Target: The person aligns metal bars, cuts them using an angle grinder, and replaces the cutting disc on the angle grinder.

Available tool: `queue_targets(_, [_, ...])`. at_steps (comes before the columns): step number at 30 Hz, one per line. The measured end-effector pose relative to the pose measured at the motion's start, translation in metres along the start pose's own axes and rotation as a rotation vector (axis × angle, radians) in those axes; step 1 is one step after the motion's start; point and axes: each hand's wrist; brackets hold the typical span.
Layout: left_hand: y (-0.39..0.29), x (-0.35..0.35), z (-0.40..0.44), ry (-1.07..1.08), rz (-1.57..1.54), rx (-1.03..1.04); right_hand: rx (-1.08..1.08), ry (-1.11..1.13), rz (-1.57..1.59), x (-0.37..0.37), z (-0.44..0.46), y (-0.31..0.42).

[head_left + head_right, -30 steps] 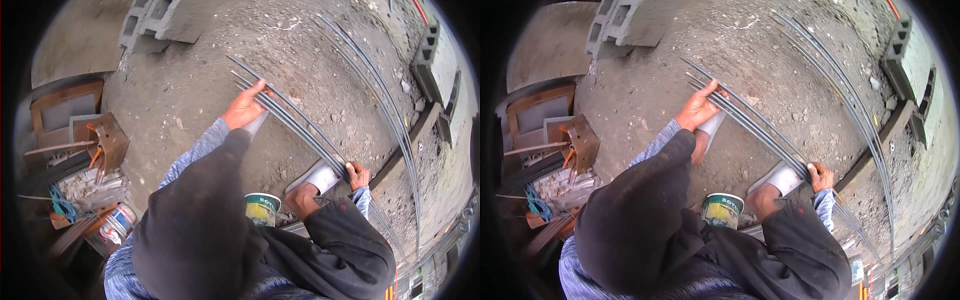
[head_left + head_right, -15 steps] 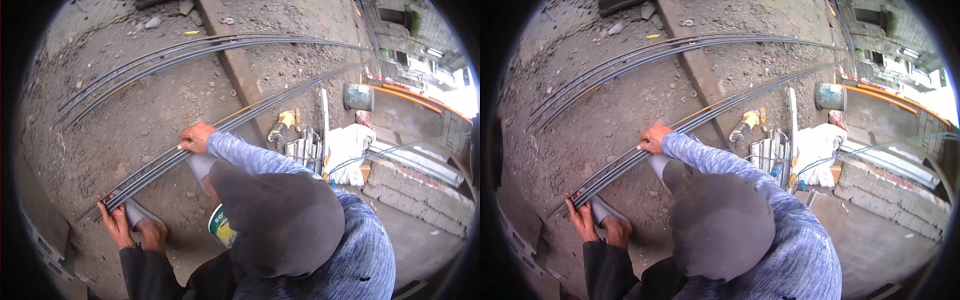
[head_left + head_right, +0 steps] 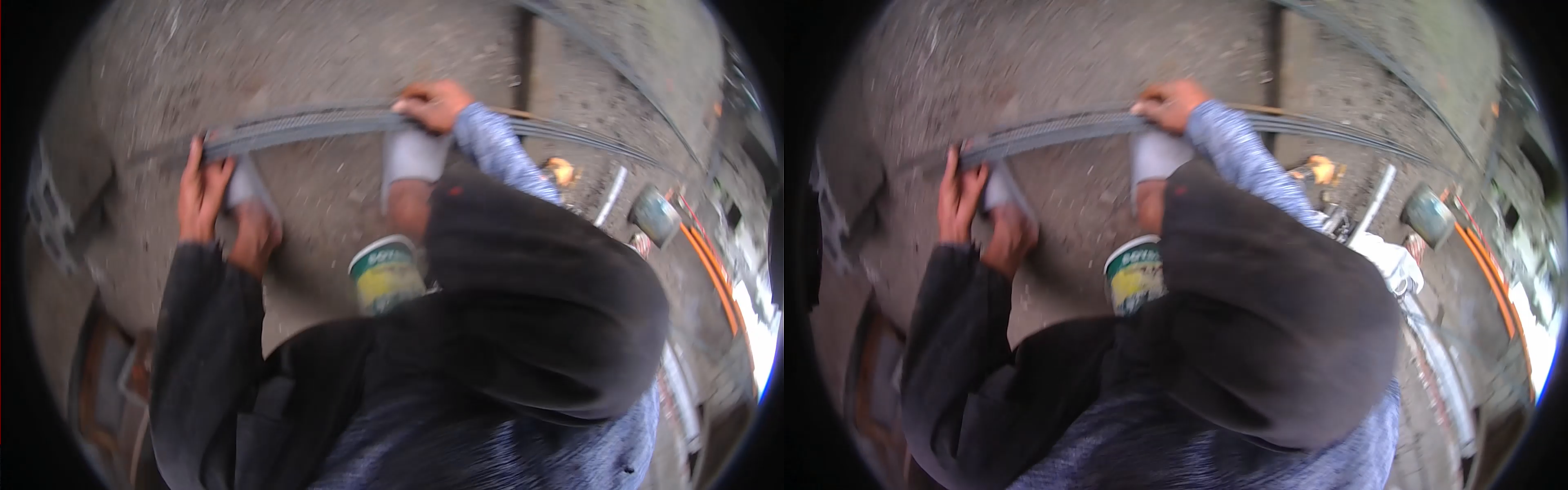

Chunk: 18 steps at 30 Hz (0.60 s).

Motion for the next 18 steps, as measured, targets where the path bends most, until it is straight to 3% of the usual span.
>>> queue_targets(3, [0.006, -0.001, 0.007, 0.017, -0.073, 0.086, -0.153, 0.001, -0.101, 0.001, 0.007, -0.012])
queue_targets(12, [0.007, -0.001, 0.009, 0.077, -0.013, 0.111, -0.058, 0.083, -0.245, -0.004, 0.004, -0.002])
queue_targets(16, [0.002, -0.011, 0.003, 0.194, 0.042, 0.063, -0.118, 0.032, -0.083, 0.003, -0.001, -0.012])
queue_targets(17, [0.001, -0.015, -0.008, 0.138, 0.073, 0.067, -0.161, -0.037, -0.19, 0.004, -0.003, -0.009])
queue_targets(18, [0.001, 0.005, -0.03, 0.001, 0.186, 0.094, -0.145, -0.094, -0.049, 0.01, -0.006, -0.015])
Point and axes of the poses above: each hand's wrist, its own z-axis towards the middle knuckle, its own x-axis out of the palm, y = z × x, and after that the axes turned 2 degrees about -x, right-handed
